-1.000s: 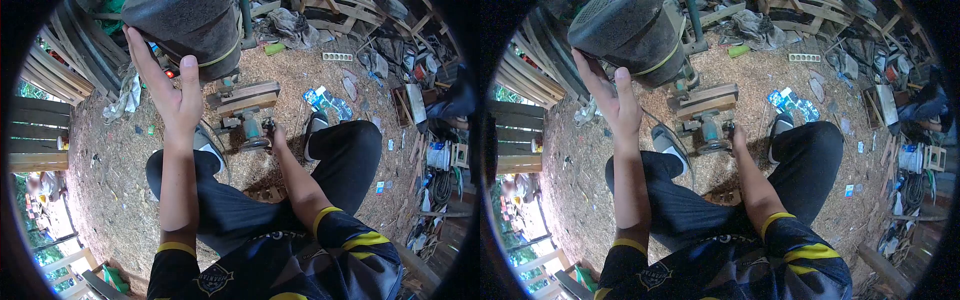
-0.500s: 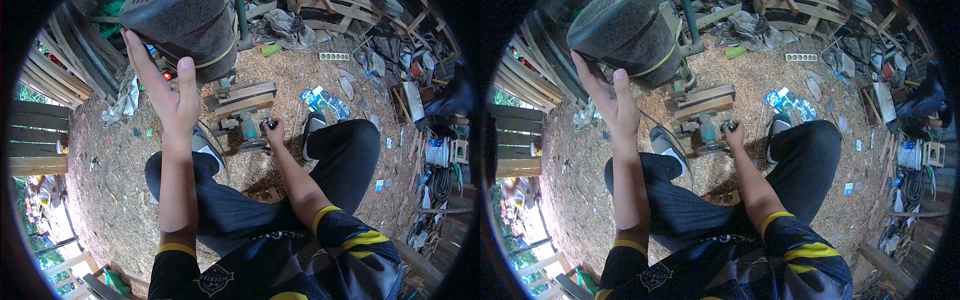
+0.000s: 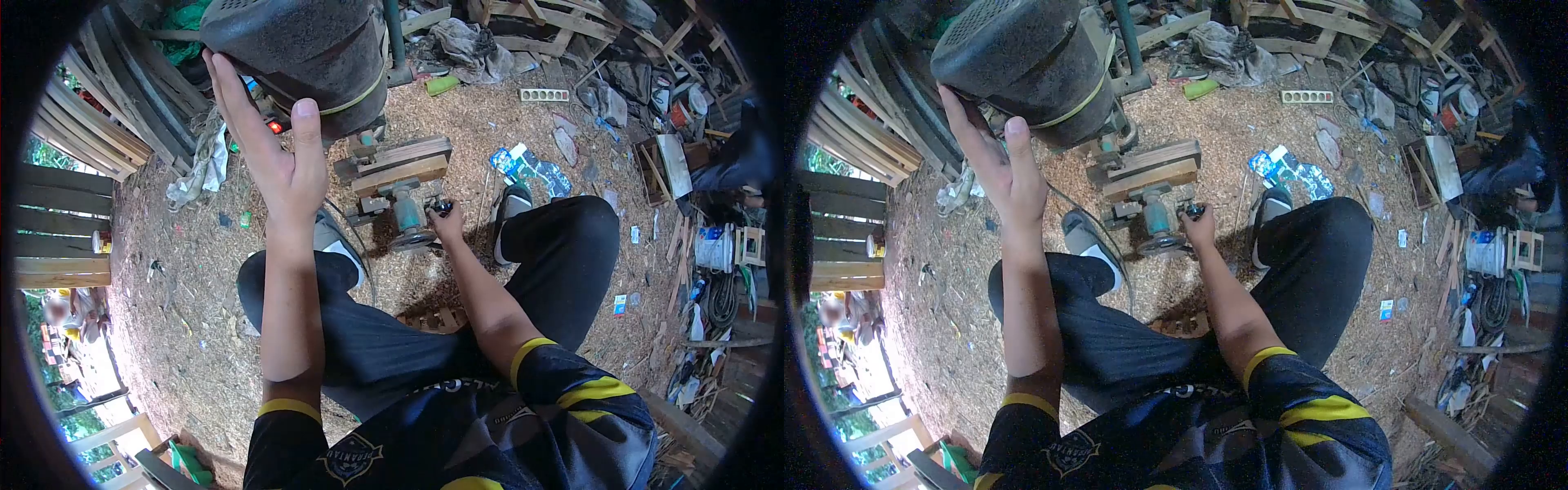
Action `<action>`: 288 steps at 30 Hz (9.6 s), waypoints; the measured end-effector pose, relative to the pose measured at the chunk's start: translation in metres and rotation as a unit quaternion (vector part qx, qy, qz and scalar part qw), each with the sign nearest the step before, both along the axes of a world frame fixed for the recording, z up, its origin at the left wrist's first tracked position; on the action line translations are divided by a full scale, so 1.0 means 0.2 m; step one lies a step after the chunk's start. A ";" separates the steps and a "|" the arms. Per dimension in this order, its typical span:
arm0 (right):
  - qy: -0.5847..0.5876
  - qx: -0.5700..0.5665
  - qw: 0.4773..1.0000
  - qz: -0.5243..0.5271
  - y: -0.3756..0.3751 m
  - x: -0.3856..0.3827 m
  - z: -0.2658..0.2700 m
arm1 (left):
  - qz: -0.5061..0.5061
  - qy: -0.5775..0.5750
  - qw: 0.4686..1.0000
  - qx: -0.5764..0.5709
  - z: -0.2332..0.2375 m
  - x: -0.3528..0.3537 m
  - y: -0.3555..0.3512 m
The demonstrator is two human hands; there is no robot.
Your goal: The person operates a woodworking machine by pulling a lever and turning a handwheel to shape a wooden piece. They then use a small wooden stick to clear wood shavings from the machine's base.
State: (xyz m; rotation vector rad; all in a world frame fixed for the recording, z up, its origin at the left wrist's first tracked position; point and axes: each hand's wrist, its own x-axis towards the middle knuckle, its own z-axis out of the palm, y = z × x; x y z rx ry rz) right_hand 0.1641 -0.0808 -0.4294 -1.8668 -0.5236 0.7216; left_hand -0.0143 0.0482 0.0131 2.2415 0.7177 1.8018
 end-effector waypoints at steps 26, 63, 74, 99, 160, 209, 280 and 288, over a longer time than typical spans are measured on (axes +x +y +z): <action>-0.162 -0.136 0.972 0.099 -0.22 0.01 -0.06 | -0.009 0.001 1.000 -0.010 0.00 -0.01 0.00; -0.158 -0.287 0.884 0.334 -0.34 0.01 0.11 | 0.036 0.043 0.998 0.012 0.05 -0.03 -0.04; -0.173 -0.269 0.893 0.318 -0.35 0.00 0.08 | 0.036 0.041 0.998 0.008 0.05 -0.02 -0.03; -0.127 0.371 0.913 0.112 0.99 0.36 2.07 | 0.101 0.120 0.985 0.070 -0.01 0.10 -0.15; 0.010 0.492 0.818 0.299 0.75 0.15 3.03 | 0.098 0.003 0.995 0.031 0.05 0.04 -0.08; -0.037 0.617 0.725 0.302 0.52 0.12 2.81 | 0.137 0.035 0.986 -0.093 0.14 0.09 -0.01; -0.041 0.609 0.728 0.313 0.12 0.05 2.46 | 0.084 0.037 0.992 -0.086 0.06 0.05 -0.03; -0.016 0.610 0.752 0.248 0.24 0.00 2.18 | 0.065 0.044 0.992 -0.097 0.10 -0.05 -0.09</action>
